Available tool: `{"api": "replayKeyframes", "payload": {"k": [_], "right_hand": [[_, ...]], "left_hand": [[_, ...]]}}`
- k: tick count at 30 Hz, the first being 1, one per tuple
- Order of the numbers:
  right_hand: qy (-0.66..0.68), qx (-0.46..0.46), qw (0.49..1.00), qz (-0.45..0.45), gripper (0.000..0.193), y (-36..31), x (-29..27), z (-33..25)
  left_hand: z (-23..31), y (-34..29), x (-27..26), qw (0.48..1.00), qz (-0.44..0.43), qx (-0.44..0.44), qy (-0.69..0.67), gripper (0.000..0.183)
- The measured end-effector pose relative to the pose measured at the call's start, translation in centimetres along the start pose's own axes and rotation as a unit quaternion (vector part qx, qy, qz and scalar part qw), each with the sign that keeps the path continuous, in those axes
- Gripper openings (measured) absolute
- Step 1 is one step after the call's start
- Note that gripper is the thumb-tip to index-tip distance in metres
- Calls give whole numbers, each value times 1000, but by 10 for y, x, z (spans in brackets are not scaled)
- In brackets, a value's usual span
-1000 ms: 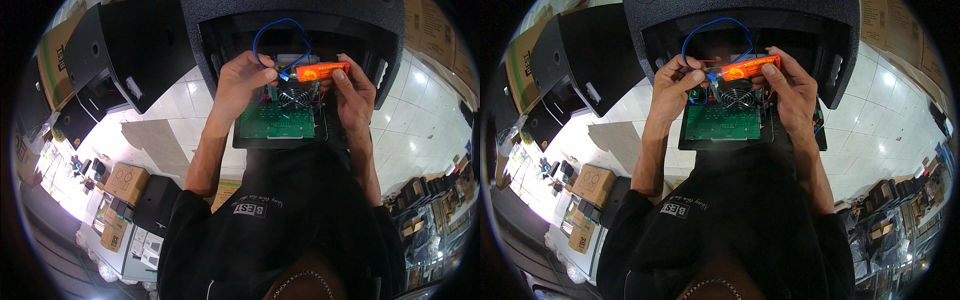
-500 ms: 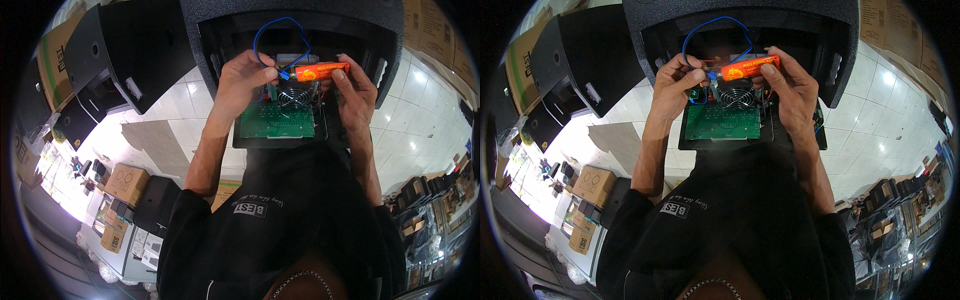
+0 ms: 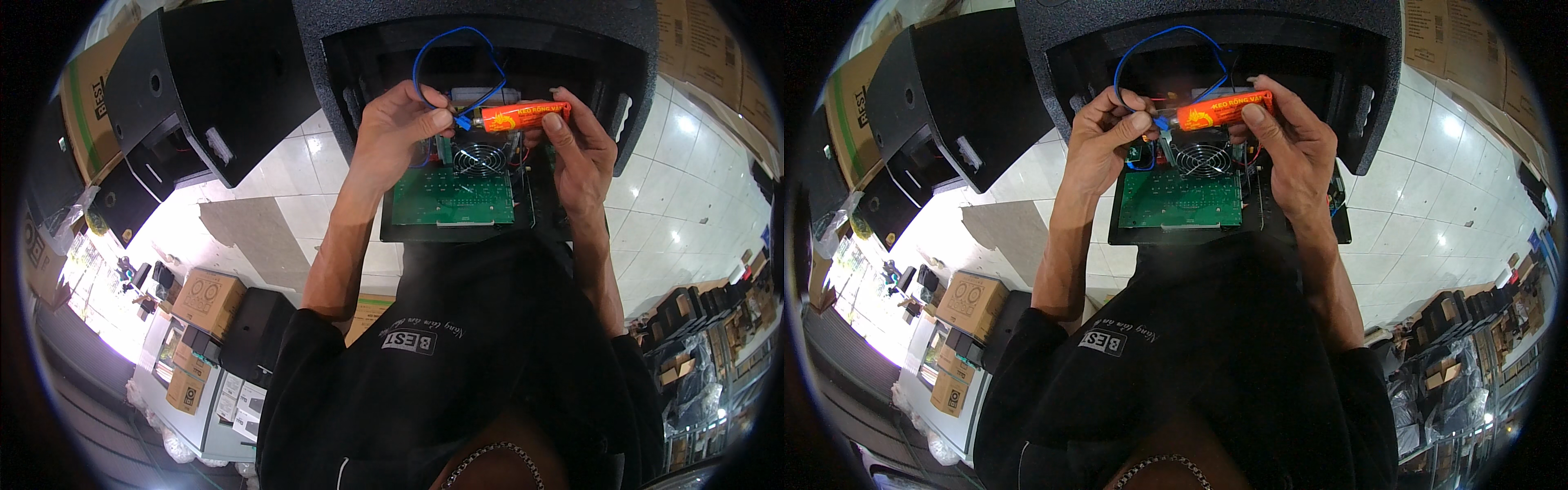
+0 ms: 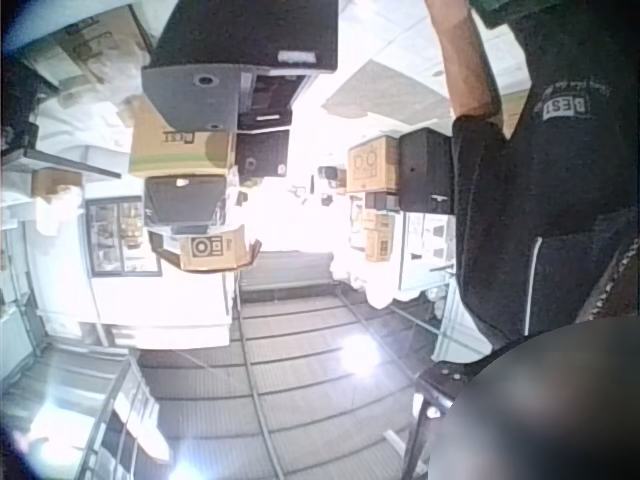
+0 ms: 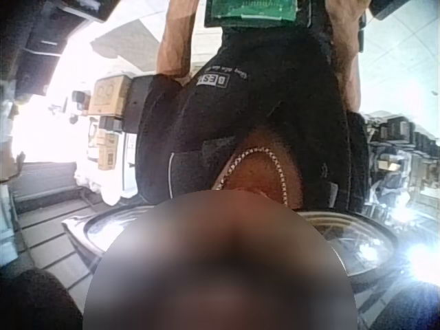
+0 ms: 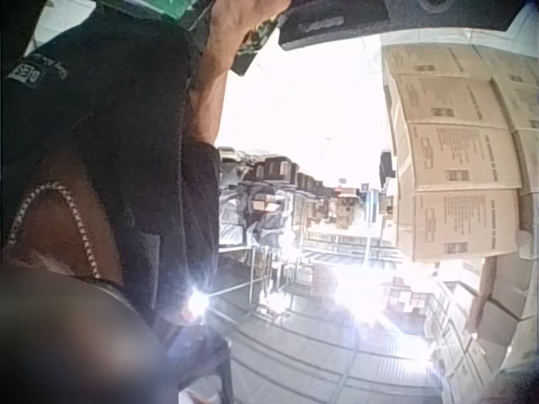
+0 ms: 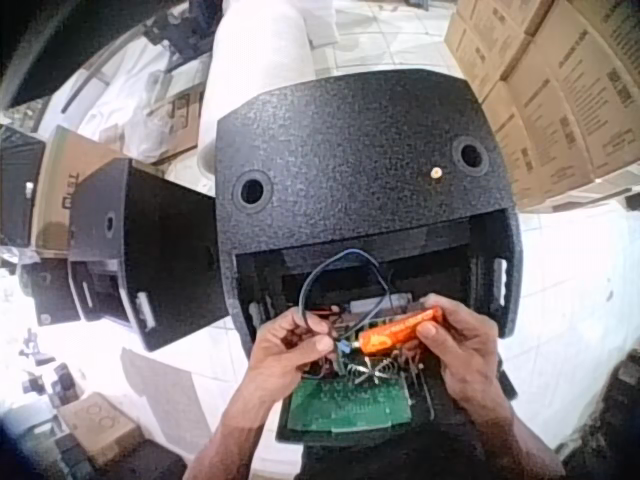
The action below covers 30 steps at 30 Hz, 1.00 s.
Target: The person works inside an open speaker cabinet, applying thermal paste to a heatsink and connecting wires on the circuit board. They then reassemble the speaker by securing the front panel with a cordless drill.
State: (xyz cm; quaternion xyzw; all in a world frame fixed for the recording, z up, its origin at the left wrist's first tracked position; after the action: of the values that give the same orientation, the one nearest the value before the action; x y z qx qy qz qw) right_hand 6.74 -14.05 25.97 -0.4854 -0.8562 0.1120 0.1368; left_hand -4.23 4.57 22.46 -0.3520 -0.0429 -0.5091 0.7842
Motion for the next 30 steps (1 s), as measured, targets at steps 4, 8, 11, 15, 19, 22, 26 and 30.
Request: {"api": "replayKeyframes", "payload": {"k": [4,8,11,15,19,22,26,30], "right_hand": [[-15,-3,1000,-1,36,0,-1,0],[13,-14,1000,2,36,0,1,1],[-5,-9,1000,19,36,1,1,5],[29,24,999,25,37,0,2,13],[47,50,997,25,39,0,1,18],[25,58,998,-5,40,2,6,19],[42,79,996,-27,39,3,12,20],[139,105,984,-44,37,5,16,21]], "left_hand": [[0,0,1,1000,-3,1,-13,14],[-1,0,1,1000,-6,6,-30,13],[-2,0,-2,1000,-4,6,-28,14],[-5,0,-4,999,-18,-6,-40,15],[-6,-1,-8,998,-30,-20,-43,16],[-5,-1,-12,998,-34,-28,-51,18],[-5,0,-16,997,-41,-32,-60,21],[-4,1,-18,996,-53,-36,-55,22]]}}
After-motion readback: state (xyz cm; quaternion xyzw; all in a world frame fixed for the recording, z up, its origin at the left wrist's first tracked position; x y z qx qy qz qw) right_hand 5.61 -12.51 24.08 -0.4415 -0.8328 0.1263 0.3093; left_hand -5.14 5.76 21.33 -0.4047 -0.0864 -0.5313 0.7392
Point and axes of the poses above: each hand's wrist, its own y-axis towards the middle knuckle, its own x-axis out of the palm, z = x × y, the point moved 9 cm from there along y, towards the middle knuckle, and after that the axes turned 1 degree about y, right-handed, at the moved point
